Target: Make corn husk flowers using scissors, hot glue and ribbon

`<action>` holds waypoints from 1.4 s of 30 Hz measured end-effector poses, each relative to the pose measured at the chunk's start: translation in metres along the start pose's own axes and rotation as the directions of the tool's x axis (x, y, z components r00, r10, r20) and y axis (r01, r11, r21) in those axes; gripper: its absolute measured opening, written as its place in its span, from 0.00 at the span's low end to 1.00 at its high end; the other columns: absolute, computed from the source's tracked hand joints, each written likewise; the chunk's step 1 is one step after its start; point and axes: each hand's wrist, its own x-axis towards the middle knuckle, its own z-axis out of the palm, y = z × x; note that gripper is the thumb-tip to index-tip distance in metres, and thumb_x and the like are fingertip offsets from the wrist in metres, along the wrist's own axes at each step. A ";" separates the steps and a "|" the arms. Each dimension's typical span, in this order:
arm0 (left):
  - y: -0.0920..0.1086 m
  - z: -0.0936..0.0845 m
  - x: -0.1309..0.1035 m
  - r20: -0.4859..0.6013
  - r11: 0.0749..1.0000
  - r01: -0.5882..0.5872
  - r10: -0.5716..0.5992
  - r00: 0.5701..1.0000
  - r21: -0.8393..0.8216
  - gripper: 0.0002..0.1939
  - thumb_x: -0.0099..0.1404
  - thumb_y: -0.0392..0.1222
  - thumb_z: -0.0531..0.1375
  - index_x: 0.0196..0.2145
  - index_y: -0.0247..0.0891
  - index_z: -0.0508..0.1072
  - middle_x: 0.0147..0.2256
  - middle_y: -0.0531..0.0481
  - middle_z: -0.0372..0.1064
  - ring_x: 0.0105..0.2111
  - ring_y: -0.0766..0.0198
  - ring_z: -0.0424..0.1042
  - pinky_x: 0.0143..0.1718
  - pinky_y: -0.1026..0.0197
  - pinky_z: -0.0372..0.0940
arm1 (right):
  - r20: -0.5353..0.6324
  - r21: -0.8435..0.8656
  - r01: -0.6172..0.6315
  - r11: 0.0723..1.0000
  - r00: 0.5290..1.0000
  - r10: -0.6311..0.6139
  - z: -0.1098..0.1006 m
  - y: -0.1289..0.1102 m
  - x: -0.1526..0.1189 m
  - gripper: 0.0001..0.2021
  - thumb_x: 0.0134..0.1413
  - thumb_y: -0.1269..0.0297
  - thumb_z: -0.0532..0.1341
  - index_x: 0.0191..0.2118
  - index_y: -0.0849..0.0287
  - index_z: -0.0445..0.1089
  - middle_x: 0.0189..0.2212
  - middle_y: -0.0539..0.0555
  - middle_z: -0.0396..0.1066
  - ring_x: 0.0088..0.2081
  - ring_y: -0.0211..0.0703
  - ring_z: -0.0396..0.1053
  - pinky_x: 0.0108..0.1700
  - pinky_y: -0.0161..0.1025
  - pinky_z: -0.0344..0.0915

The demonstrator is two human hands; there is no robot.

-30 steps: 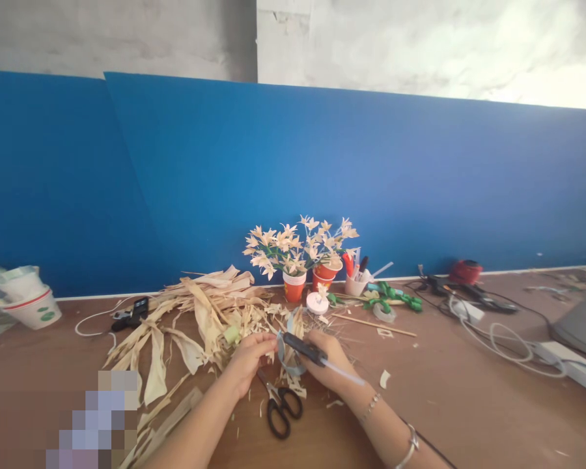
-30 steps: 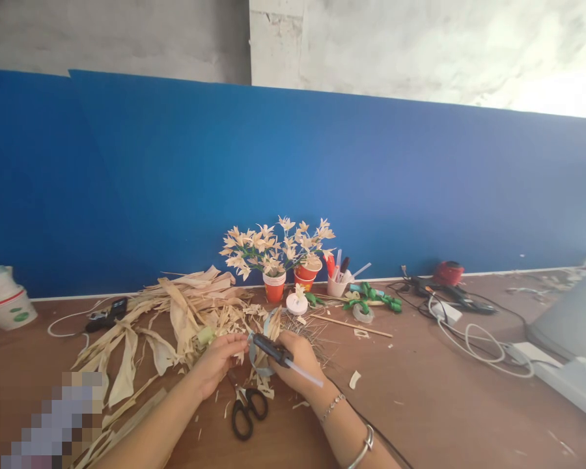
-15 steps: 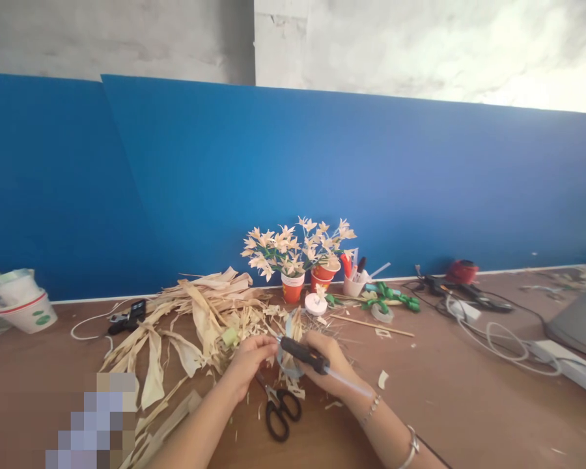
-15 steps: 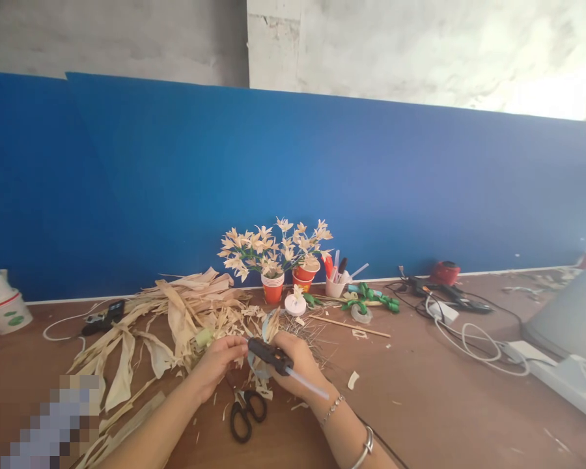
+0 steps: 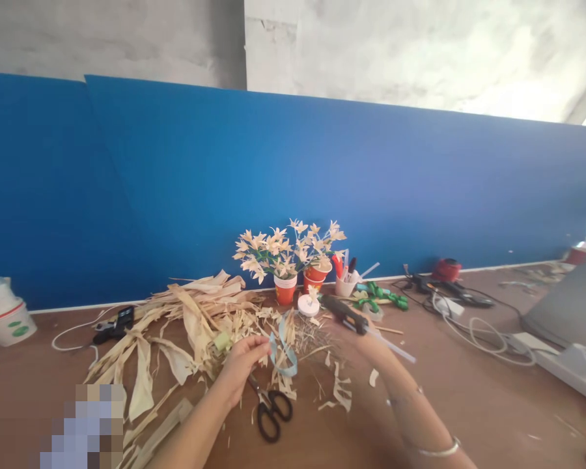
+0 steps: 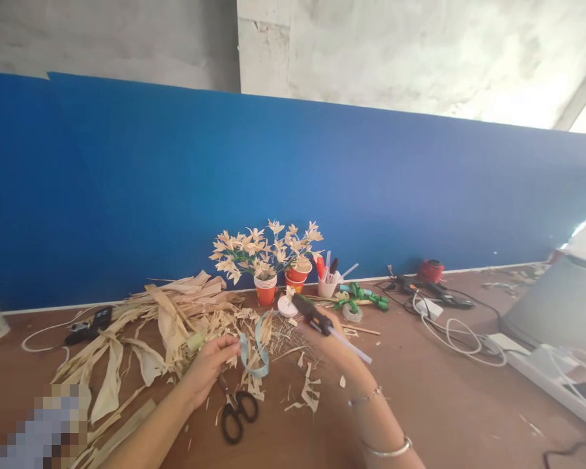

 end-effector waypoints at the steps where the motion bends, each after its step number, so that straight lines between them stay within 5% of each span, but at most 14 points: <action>1: 0.000 0.001 -0.001 0.007 1.000 0.009 -0.009 1.000 -0.020 0.13 0.46 0.45 0.65 0.28 0.35 0.72 0.24 0.52 0.70 0.25 0.67 0.65 0.30 0.65 0.56 | -0.040 -0.197 -0.037 0.980 0.999 0.029 -0.007 0.009 0.004 0.10 0.45 0.66 0.57 0.36 0.61 0.69 0.28 0.53 0.69 0.30 0.43 0.66 0.32 0.36 0.58; 4: 0.003 0.004 -0.004 0.040 0.998 0.022 -0.020 0.999 -0.062 0.12 0.46 0.44 0.66 0.27 0.35 0.72 0.24 0.53 0.69 0.27 0.67 0.66 0.31 0.65 0.56 | -0.118 -0.641 -0.196 0.742 0.981 0.157 -0.022 0.042 0.014 0.15 0.42 0.74 0.54 0.40 0.62 0.68 0.35 0.60 0.68 0.35 0.48 0.67 0.35 0.39 0.57; 7: 0.006 0.006 -0.007 0.060 0.997 0.029 -0.025 0.998 -0.078 0.12 0.45 0.43 0.66 0.27 0.35 0.72 0.24 0.53 0.69 0.26 0.67 0.66 0.31 0.65 0.57 | -0.151 -0.755 -0.282 0.592 0.953 0.261 -0.026 0.063 0.015 0.22 0.42 0.76 0.52 0.47 0.62 0.64 0.42 0.64 0.66 0.41 0.52 0.66 0.39 0.44 0.57; 10: 0.008 0.007 -0.008 0.076 0.994 0.038 -0.030 0.997 -0.100 0.12 0.45 0.42 0.66 0.28 0.35 0.72 0.24 0.53 0.69 0.27 0.67 0.66 0.32 0.65 0.57 | -0.240 -0.782 -0.344 0.520 0.936 0.258 -0.022 0.060 0.013 0.21 0.41 0.76 0.53 0.45 0.59 0.67 0.41 0.63 0.66 0.46 0.58 0.63 0.43 0.54 0.55; 13: 0.008 0.008 -0.009 0.093 0.995 0.030 -0.022 0.995 -0.090 0.11 0.46 0.42 0.66 0.27 0.34 0.72 0.24 0.52 0.69 0.27 0.67 0.66 0.32 0.66 0.57 | -0.305 -0.684 -0.318 0.657 0.942 0.139 -0.006 0.037 0.010 0.16 0.42 0.74 0.53 0.39 0.61 0.70 0.41 0.63 0.67 0.46 0.58 0.61 0.44 0.54 0.55; 16: 0.007 0.010 -0.011 0.118 0.998 0.032 -0.025 0.993 -0.062 0.10 0.47 0.42 0.65 0.26 0.34 0.72 0.24 0.52 0.69 0.26 0.67 0.66 0.32 0.65 0.57 | -0.037 -0.189 -0.092 0.978 0.996 0.087 0.029 0.007 0.005 0.17 0.45 0.71 0.52 0.43 0.61 0.68 0.35 0.58 0.70 0.34 0.45 0.67 0.35 0.40 0.62; 18: 0.006 0.011 -0.011 0.154 0.999 0.028 -0.022 0.988 -0.039 0.10 0.48 0.43 0.65 0.26 0.34 0.71 0.24 0.52 0.69 0.26 0.66 0.66 0.32 0.64 0.58 | 0.215 0.165 -0.133 0.977 0.972 0.095 0.056 -0.008 -0.001 0.20 0.45 0.69 0.53 0.47 0.60 0.65 0.36 0.56 0.71 0.25 0.38 0.66 0.27 0.37 0.62; 21: 0.004 0.012 -0.012 0.193 1.000 0.004 -0.001 0.981 -0.015 0.10 0.50 0.43 0.64 0.27 0.34 0.71 0.24 0.52 0.70 0.26 0.66 0.66 0.32 0.64 0.58 | 0.391 0.439 -0.224 0.870 0.920 0.040 0.086 -0.018 -0.010 0.23 0.44 0.63 0.58 0.49 0.58 0.62 0.44 0.56 0.68 0.20 0.32 0.65 0.21 0.33 0.60; 27: 0.005 0.017 -0.012 0.128 0.999 -0.014 0.010 0.992 0.032 0.12 0.47 0.44 0.65 0.27 0.34 0.72 0.24 0.52 0.70 0.27 0.65 0.67 0.33 0.63 0.59 | 0.374 0.488 -0.268 0.831 0.924 0.078 0.096 -0.010 -0.012 0.14 0.40 0.56 0.63 0.28 0.63 0.67 0.17 0.48 0.68 0.21 0.35 0.66 0.26 0.33 0.63; 35: -0.001 0.018 -0.008 -0.046 0.941 -0.177 0.198 0.979 0.289 0.06 0.49 0.41 0.61 0.25 0.35 0.72 0.24 0.51 0.70 0.26 0.62 0.67 0.31 0.62 0.60 | 0.292 0.475 -0.297 0.828 0.941 0.170 0.104 -0.012 -0.013 0.14 0.37 0.55 0.64 0.25 0.62 0.65 0.15 0.47 0.67 0.18 0.35 0.64 0.24 0.33 0.62; 42: 0.000 0.015 -0.006 0.032 0.832 -0.268 0.289 0.957 0.486 0.09 0.53 0.39 0.57 0.28 0.37 0.78 0.28 0.47 0.75 0.32 0.56 0.70 0.37 0.59 0.61 | 0.280 0.443 -0.285 0.850 0.945 0.171 0.106 -0.011 -0.014 0.16 0.36 0.52 0.64 0.26 0.61 0.67 0.16 0.48 0.68 0.20 0.37 0.66 0.25 0.35 0.63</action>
